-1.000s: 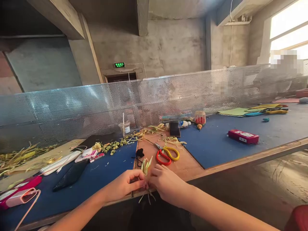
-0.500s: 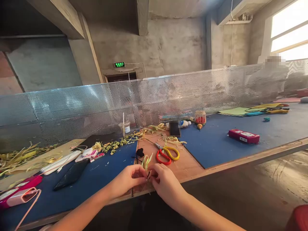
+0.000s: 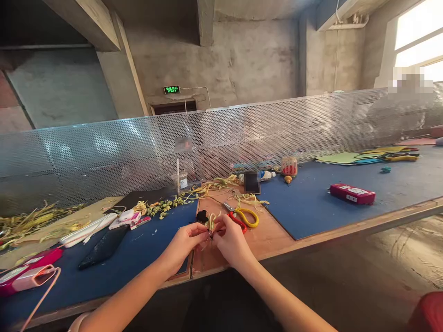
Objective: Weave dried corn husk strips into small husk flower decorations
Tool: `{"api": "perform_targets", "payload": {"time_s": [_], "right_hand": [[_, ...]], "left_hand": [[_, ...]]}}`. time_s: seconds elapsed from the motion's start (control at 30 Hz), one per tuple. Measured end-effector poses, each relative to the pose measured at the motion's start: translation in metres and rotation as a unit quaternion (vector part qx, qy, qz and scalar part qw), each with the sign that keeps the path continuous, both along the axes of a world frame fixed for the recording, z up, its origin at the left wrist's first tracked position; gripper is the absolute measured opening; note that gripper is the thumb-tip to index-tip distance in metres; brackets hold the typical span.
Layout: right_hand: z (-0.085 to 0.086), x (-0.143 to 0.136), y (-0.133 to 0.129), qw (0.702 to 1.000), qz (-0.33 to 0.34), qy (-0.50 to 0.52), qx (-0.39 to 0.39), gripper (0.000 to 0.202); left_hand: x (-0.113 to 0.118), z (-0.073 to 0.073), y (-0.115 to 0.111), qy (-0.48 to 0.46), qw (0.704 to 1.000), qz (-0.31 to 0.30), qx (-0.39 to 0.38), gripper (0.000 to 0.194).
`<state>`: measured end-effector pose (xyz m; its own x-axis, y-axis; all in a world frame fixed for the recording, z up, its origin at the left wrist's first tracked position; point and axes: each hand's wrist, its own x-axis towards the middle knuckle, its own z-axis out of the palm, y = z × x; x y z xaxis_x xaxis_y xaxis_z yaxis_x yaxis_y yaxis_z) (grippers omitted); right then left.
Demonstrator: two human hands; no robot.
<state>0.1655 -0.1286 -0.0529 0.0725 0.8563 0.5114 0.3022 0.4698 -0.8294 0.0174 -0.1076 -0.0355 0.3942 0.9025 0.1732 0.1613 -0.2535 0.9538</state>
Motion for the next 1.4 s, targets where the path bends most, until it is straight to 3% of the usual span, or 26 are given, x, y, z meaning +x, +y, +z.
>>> {"api": "perform_targets", "payload": {"time_s": [0.13, 0.27, 0.57, 0.83, 1.07, 1.4], "right_hand": [[-0.002, 0.002, 0.005, 0.994, 0.052, 0.088, -0.044, 0.023], [-0.008, 0.004, 0.008, 0.99, 0.078, 0.111, -0.046, 0.025], [-0.01, -0.005, -0.002, 0.997, -0.044, -0.028, 0.052, 0.033], [-0.01, -0.004, -0.004, 0.995, -0.029, -0.058, 0.079, 0.04], [-0.009, -0.004, -0.006, 0.995, -0.027, -0.052, 0.082, 0.046], [-0.014, -0.003, -0.003, 0.989, -0.038, -0.093, 0.106, 0.053]], "left_hand": [[0.0, 0.0, -0.001, -0.022, 1.0, -0.002, -0.021, 0.027], [0.002, -0.001, 0.0, -0.029, 0.999, 0.009, -0.028, 0.029], [0.005, 0.002, -0.002, 0.019, 0.999, 0.035, -0.006, 0.025], [0.005, -0.004, 0.002, 0.001, 0.999, 0.032, -0.016, 0.032], [0.006, -0.002, 0.0, 0.017, 0.999, 0.037, -0.01, 0.023], [0.005, 0.003, -0.008, 0.033, 0.998, -0.014, 0.043, 0.025]]}}
